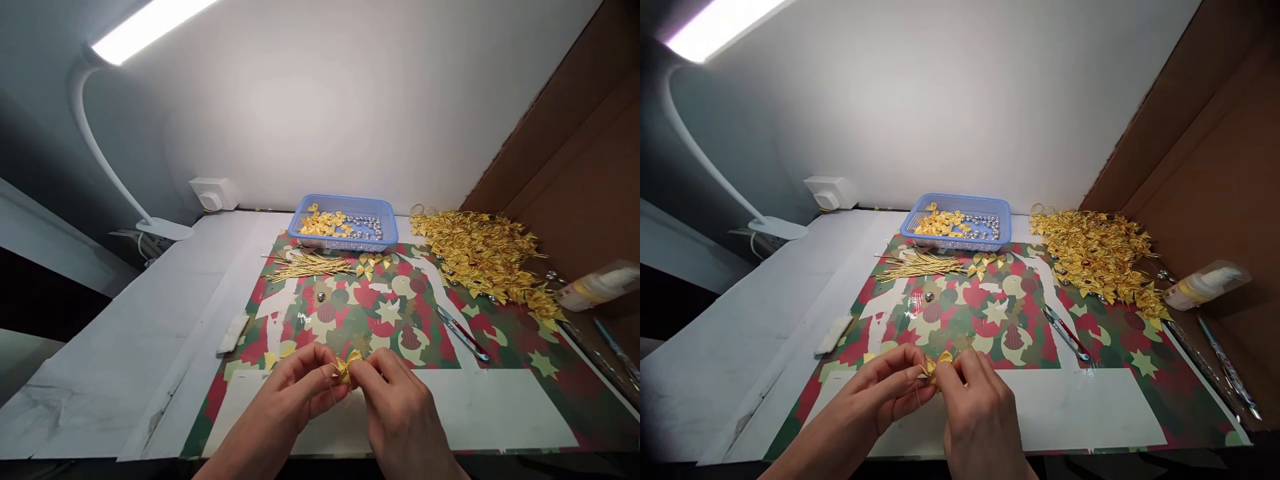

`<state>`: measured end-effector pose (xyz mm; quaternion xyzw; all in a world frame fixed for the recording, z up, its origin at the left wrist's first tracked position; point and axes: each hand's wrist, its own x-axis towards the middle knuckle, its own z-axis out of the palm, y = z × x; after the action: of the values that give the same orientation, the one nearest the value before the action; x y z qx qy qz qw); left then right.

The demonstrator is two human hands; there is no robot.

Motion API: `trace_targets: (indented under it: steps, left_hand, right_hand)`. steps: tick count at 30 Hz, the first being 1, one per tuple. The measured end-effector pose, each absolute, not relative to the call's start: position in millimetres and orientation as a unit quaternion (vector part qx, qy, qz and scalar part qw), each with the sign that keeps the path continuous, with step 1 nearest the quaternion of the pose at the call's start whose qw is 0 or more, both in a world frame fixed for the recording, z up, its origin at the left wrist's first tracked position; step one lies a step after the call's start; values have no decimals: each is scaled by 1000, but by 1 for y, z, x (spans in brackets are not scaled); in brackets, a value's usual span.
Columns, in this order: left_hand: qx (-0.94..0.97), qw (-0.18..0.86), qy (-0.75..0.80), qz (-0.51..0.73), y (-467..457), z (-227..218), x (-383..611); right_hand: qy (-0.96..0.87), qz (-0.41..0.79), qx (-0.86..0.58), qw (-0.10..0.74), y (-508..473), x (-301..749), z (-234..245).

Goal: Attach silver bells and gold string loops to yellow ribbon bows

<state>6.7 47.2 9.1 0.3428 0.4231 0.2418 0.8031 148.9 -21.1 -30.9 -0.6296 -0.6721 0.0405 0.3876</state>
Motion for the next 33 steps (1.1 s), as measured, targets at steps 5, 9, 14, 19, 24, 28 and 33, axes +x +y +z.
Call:
trace_targets:
  steps: [5,9,14,19,24,28,33]
  left_hand:
    - [412,785,410,215,44,3,10]
    - [425,786,391,221,44,0,11]
    - [406,797,391,216,47,-1,7]
    - [460,767,392,218,46,1,7]
    - [448,762,398,245,43,0,8]
    - [473,746,407,232,44,0,7]
    - [447,747,429,242,45,1,10]
  right_hand:
    - [-650,65,-617,438,-15,144,-31]
    - [-631,140,-607,463,-13,144,-33]
    - [-598,185,-618,476,-16,148,-34]
    - [-646,32,-631,429,-20,147,-39]
    - [-659,-46,-633,404,-22,142,-42]
    - [-656,-75,-640,393,-20,140,-41]
    - [-682,-76,-633,358,-19,150,-40]
